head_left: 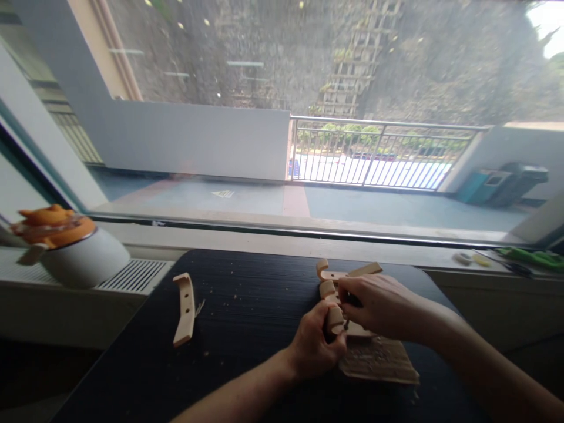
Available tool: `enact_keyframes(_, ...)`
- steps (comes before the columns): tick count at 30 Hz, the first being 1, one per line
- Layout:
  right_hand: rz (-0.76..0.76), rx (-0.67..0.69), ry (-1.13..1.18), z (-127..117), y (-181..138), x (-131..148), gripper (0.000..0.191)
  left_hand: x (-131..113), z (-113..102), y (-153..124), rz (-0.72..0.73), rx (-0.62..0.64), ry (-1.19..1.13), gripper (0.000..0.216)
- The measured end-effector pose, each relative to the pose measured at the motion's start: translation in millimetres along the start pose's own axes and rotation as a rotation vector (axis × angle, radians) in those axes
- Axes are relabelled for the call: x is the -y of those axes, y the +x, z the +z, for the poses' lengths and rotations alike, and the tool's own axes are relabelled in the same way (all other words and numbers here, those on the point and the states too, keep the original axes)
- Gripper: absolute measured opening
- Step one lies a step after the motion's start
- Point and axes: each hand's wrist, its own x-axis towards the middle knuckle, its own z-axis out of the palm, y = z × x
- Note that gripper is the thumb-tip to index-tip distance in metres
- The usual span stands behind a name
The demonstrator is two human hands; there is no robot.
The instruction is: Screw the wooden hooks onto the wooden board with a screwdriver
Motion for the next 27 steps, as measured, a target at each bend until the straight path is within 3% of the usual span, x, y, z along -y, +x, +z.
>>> enact_keyframes(3, 0.034, 0.005, -0.011, -0.1, 5.5, -1.5, 0.014, -0.7, -0.5, -0.2, 0.006, -0.012, 0.0, 0.047)
enact_keyframes(9, 0.145, -0.03, 0.009, 9.9, -1.5, -20.8, 0.019, -1.8, -1.7, -0.5, -0.004, -0.006, 0.039, 0.039)
enact_keyframes(14, 0.077, -0.067, -0.077, 13.0, 0.9, -8.0, 0.02, -2.1, -0.5, -0.3, 0.013, -0.032, 0.033, 0.045)
enact_keyframes(21, 0.199, -0.124, -0.145, 20.2, 4.7, -3.2, 0.019, -2.6, -1.0, 1.3, 0.035, -0.01, 0.011, 0.04)
enact_keyframes(27, 0.033, -0.106, -0.106, 10.6, -11.7, -14.5, 0.017, -0.6, -1.0, 0.7, 0.003, -0.012, 0.019, 0.036)
